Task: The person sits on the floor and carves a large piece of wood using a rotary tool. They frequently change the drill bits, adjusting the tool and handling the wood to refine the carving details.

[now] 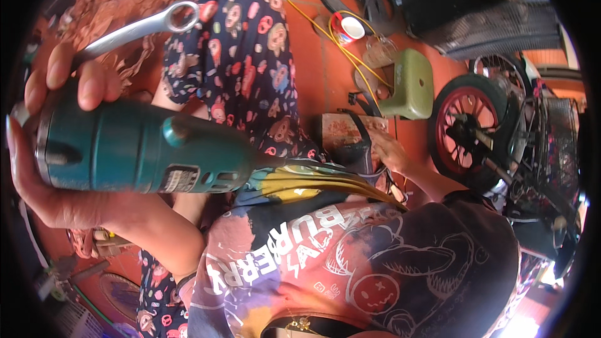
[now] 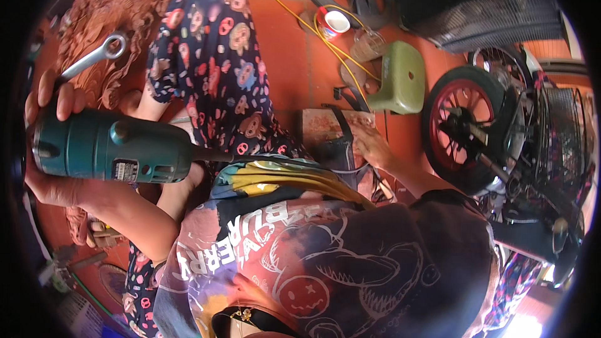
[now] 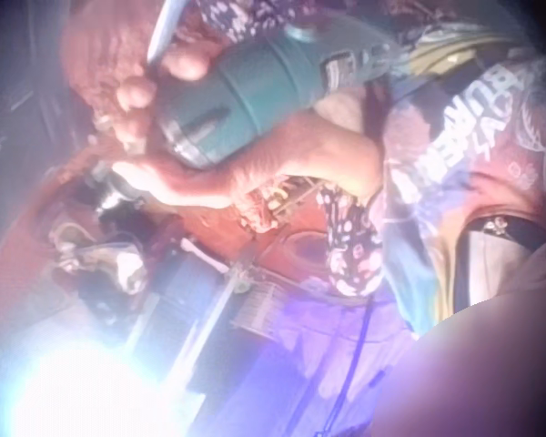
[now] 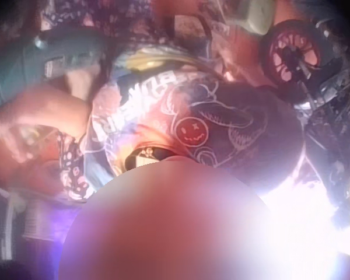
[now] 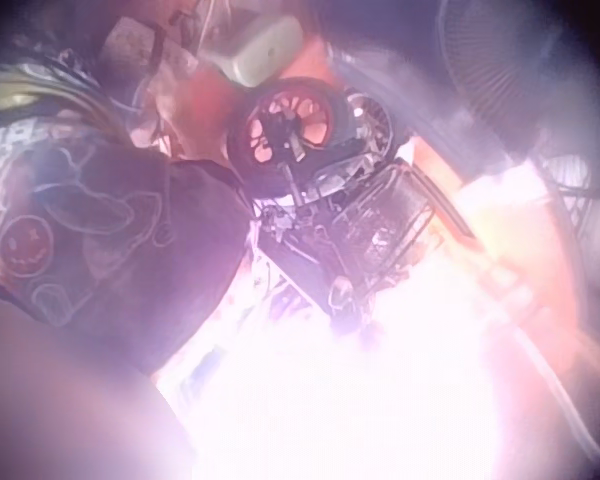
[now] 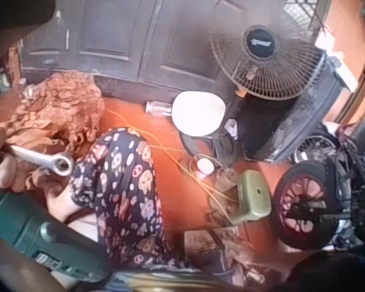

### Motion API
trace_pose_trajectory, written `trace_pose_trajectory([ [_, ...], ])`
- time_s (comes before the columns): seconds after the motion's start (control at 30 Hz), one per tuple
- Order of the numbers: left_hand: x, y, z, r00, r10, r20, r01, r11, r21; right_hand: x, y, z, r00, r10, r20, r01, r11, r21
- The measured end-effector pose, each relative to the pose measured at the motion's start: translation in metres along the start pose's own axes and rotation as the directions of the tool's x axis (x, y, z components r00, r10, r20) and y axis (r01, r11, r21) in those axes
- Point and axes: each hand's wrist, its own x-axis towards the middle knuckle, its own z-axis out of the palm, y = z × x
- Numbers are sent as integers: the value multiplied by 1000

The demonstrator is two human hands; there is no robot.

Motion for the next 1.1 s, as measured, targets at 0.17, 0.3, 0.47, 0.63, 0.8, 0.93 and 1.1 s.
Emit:
trace_pose_trajectory([
  [0.17,17,-15,-4,999,-29,47,31,998,-57,-19,29,28,970,89,228,-94,996,9],
  [0.3,35,-46,6,997,-61,45,62,998,-32,-31,38,26,962,150,230,-122,984,-130],
  [0.47,51,-61,21,998,-46,-53,53,990,134,-6,24,12,921,166,353,-111,979,-173],
  [0.63,61,-67,14,993,-111,-33,114,990,80,-12,2,-27,871,434,230,-473,867,155],
  [0.8,114,-39,5,997,-71,-31,73,995,61,-85,74,-35,868,491,-77,-443,835,327],
  [0.93,128,-37,-3,996,-58,-62,64,994,88,-145,92,-18,587,690,424,-463,716,-523],
  [1.1,86,-30,-18,980,-124,-152,143,982,119,-176,33,13,259,366,894,-938,317,142],
])
